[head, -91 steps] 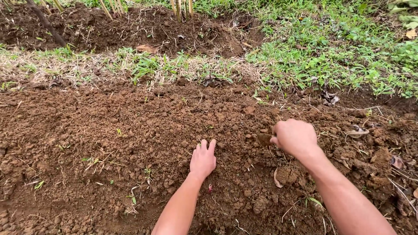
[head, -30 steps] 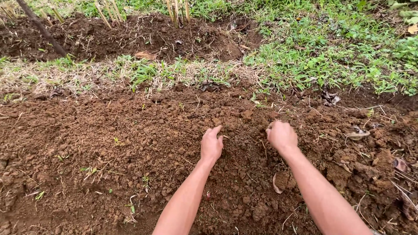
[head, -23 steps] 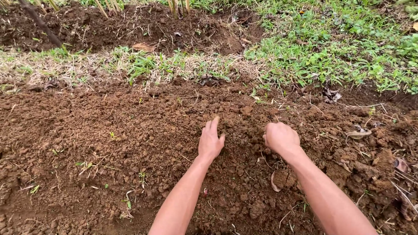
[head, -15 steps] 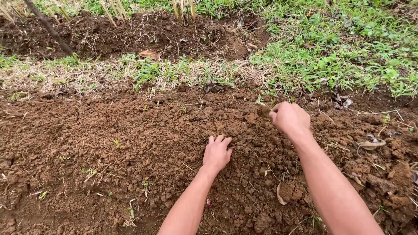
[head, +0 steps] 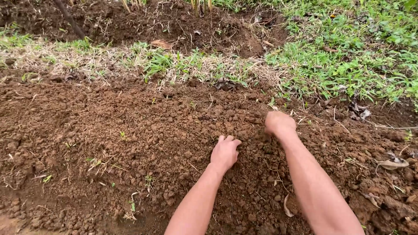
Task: Loosening compacted soil and removing weeds from a garden bed by hand and with a small tool.
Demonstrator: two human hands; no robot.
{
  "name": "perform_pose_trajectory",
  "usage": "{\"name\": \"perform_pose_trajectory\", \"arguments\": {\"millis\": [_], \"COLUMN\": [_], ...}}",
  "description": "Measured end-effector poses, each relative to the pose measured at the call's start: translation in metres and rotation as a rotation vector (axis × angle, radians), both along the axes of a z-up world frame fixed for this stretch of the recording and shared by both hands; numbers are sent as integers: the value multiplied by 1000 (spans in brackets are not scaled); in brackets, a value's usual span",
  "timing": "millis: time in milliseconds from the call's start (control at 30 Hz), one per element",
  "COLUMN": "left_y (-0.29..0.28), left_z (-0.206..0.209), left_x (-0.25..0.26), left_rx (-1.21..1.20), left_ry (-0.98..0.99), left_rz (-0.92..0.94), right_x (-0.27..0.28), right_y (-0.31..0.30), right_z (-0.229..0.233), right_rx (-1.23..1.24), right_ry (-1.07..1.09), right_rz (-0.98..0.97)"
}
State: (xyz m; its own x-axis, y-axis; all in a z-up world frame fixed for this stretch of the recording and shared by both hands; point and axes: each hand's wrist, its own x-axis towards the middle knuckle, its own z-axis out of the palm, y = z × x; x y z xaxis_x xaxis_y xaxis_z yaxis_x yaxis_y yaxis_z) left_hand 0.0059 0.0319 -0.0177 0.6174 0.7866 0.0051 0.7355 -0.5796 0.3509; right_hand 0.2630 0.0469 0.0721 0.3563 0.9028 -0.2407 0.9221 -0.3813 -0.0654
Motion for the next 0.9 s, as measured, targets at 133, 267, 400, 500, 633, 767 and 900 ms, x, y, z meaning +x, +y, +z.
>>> {"name": "perform_pose_trajectory", "arguments": {"millis": [133,267,400,500,633,767,900], "left_y": [-2,-8,-11,-19,-16,-14,-19], "left_z": [3,-14,-11,4,-6,-11,-9], "left_x": [-2,3,4,-2,-6,-8,-9], "left_rx": [62,54,116,132,175,165,183], "left_ry": [44,-31,-38,-47,-45,-93,-109], "left_rz": [-22,16,40,22,2,-2,-2], "right_x": [-20,-23,-61,-76,-82,-52,-61], "right_y": [-61,-106,-156,-182,-183,-118,-94], "right_z": [41,55,152,200,206,55,-7], "right_rx": [-66,42,155,205,214,109,63], "right_ry": [-27,-15,47,11,-62,-33,-26], "right_rz": [61,62,23,-19,-55,-83,-58]}}
